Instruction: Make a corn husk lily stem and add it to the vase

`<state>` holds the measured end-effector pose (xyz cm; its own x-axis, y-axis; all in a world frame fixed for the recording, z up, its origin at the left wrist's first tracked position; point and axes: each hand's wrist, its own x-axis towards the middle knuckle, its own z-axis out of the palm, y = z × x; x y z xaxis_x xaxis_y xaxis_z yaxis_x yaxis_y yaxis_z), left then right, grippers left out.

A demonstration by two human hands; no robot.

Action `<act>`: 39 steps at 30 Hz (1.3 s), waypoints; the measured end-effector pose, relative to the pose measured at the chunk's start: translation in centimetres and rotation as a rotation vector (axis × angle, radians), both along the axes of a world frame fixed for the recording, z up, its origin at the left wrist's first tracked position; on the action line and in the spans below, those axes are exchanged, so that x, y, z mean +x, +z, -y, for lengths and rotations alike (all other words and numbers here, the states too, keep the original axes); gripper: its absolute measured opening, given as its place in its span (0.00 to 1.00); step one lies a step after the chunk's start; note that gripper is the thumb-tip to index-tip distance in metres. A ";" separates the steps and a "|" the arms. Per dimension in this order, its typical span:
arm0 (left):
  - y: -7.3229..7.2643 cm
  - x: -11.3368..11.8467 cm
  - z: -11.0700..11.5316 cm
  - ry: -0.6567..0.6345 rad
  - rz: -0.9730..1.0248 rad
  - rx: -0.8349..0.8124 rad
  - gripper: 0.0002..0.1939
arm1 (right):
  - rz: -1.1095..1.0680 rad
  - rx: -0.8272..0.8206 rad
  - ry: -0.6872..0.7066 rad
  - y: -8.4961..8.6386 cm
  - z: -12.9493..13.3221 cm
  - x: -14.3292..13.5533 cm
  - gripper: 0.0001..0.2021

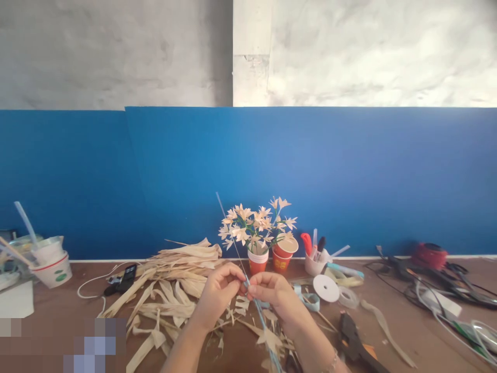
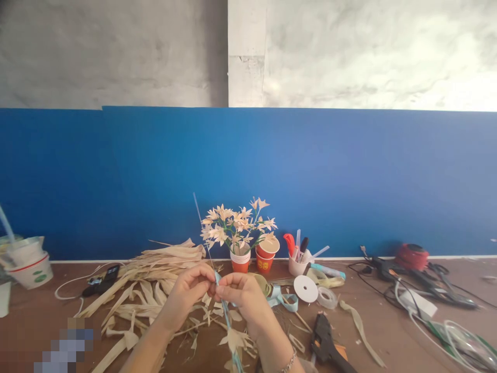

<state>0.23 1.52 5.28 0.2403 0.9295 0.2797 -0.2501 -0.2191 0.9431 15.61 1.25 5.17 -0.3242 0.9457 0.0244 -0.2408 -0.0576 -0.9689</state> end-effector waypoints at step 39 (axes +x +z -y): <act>0.3 1.0 1.0 0.079 -0.322 -0.179 0.06 | 0.483 0.436 -0.284 0.2 0.4 0.1 0.11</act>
